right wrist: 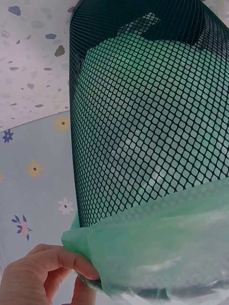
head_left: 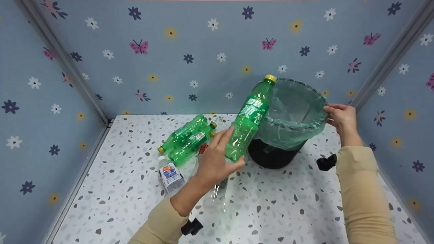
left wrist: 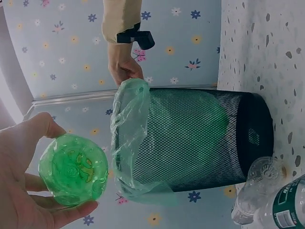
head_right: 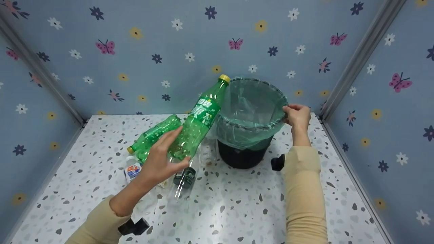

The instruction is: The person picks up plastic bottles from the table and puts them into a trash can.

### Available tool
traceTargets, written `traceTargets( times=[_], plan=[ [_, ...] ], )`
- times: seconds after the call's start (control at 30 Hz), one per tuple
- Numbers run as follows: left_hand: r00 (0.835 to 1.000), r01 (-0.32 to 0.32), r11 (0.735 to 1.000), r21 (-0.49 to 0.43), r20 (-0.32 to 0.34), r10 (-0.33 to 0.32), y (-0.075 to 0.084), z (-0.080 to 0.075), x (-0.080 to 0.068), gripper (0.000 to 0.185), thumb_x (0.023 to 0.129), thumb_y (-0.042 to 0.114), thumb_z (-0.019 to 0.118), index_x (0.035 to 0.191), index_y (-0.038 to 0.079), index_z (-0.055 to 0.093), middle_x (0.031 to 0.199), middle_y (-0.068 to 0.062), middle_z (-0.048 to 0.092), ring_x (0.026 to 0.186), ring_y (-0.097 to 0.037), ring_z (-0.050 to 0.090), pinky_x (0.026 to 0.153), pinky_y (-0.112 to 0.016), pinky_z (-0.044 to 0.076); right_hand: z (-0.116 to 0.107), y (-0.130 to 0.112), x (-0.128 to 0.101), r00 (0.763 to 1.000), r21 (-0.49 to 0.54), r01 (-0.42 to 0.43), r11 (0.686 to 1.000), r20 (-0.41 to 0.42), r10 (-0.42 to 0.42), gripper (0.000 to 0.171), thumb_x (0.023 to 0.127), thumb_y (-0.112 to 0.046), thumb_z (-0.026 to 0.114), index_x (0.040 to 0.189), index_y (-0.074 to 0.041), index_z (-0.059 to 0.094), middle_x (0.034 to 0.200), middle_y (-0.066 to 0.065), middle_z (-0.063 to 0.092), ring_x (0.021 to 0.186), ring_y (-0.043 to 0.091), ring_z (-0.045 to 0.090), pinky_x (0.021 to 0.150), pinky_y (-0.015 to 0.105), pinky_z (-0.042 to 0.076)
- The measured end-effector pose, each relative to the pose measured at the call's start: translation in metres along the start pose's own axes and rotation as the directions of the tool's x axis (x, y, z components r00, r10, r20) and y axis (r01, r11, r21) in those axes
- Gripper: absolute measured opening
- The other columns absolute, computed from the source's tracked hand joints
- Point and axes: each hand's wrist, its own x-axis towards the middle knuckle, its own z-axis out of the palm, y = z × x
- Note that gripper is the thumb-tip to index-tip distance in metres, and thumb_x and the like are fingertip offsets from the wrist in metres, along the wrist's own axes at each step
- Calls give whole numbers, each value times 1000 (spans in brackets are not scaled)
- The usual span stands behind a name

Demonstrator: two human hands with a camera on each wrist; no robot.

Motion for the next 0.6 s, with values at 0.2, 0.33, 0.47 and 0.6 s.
traceTargets(
  times=[0.2,0.33,0.47,0.6],
  plan=[
    [998,-5,1000,16,62,4,10,1,29,75,71,29,67,135,6,36,126,-12,46,106,-25,50,79,-31,47,-2,-1,-1,1000,11,-3,1000,4,3,20,86,-17,58,103,-8,54,91,2,50,71,7,55,56,15,46],
    [993,20,998,52,119,-26,18,3,47,74,72,31,66,136,8,35,126,-10,45,106,-24,50,78,-31,47,-1,0,-1,1000,10,-2,1000,-2,2,21,86,-16,58,104,-7,54,92,3,50,71,7,55,56,15,47],
    [986,32,996,84,163,-46,25,5,64,75,73,33,66,137,9,34,127,-10,44,109,-23,48,81,-33,46,-1,0,-1,1000,-5,7,1000,4,-7,25,86,-16,58,107,-5,53,93,3,50,73,8,55,56,15,47],
    [979,33,994,102,197,-52,31,7,79,74,75,34,64,137,10,33,128,-9,44,111,-22,45,83,-34,44,0,0,0,1000,-21,11,1000,9,-11,26,86,-18,58,108,-5,53,94,4,50,73,8,55,56,15,47]
  ],
)
